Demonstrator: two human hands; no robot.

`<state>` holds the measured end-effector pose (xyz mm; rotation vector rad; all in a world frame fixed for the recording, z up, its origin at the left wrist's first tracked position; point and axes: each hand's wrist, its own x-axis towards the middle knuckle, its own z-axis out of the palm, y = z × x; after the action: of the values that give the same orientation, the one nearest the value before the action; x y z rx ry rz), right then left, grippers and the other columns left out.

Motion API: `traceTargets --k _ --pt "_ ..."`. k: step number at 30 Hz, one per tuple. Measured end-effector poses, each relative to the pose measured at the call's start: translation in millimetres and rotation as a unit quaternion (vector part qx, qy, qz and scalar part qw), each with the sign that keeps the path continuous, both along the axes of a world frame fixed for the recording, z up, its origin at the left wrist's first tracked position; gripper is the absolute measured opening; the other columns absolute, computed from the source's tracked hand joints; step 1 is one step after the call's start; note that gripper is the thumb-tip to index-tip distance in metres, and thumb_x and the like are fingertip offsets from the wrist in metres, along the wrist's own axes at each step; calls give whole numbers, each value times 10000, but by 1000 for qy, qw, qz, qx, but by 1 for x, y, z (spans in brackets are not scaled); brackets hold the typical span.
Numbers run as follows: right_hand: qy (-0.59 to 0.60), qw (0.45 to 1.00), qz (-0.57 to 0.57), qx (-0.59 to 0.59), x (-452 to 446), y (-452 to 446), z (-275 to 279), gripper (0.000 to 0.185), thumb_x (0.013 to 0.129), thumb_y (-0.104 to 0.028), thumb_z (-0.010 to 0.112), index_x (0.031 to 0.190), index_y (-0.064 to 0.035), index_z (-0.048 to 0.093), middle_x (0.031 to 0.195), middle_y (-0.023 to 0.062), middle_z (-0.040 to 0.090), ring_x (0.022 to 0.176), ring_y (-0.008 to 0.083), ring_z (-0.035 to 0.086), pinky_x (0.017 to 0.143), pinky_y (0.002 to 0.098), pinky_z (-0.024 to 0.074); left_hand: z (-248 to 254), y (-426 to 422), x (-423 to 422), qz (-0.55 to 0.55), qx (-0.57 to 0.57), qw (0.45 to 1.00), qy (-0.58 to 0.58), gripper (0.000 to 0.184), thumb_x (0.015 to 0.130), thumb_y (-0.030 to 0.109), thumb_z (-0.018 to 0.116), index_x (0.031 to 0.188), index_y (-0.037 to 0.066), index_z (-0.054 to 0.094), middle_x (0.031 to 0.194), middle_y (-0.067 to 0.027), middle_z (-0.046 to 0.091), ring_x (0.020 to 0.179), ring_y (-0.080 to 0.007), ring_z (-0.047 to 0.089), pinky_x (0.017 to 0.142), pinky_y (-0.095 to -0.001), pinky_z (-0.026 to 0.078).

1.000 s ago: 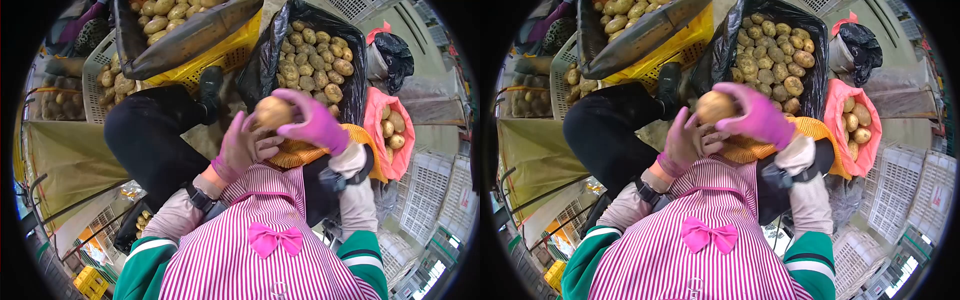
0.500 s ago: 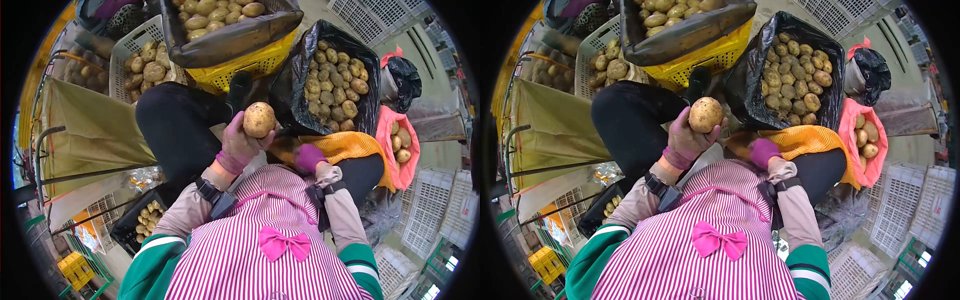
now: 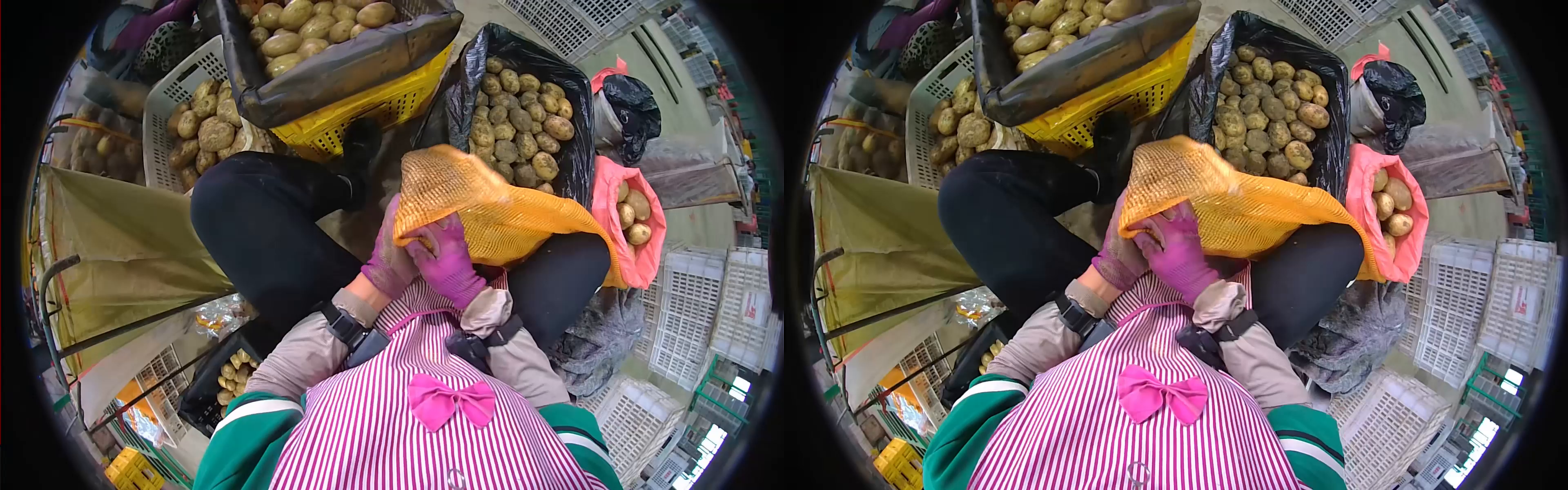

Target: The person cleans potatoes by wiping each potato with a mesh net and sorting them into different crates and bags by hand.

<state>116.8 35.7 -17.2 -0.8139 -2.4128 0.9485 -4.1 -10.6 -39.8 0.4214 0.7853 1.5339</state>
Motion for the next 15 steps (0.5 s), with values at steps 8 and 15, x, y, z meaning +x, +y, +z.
traceTargets --k 8,15 --pt "30 986 -152 68 -15 5 -2 200 913 -184 532 1050 -49 588 1094 164 584 1122 384 494 991 459 376 15 -6 10 -2 27 906 423 652 816 122 701 1366 23 363 1312 -159 480 1231 -298 500 1012 -369 419" --pt "34 964 -256 -62 -17 19 -10 229 961 -180 470 1070 -11 581 1040 189 614 1006 371 573 891 392 449 5 -4 13 0 -16 898 439 533 916 261 596 1346 12 403 1276 -138 490 1169 -239 513 956 -355 449"
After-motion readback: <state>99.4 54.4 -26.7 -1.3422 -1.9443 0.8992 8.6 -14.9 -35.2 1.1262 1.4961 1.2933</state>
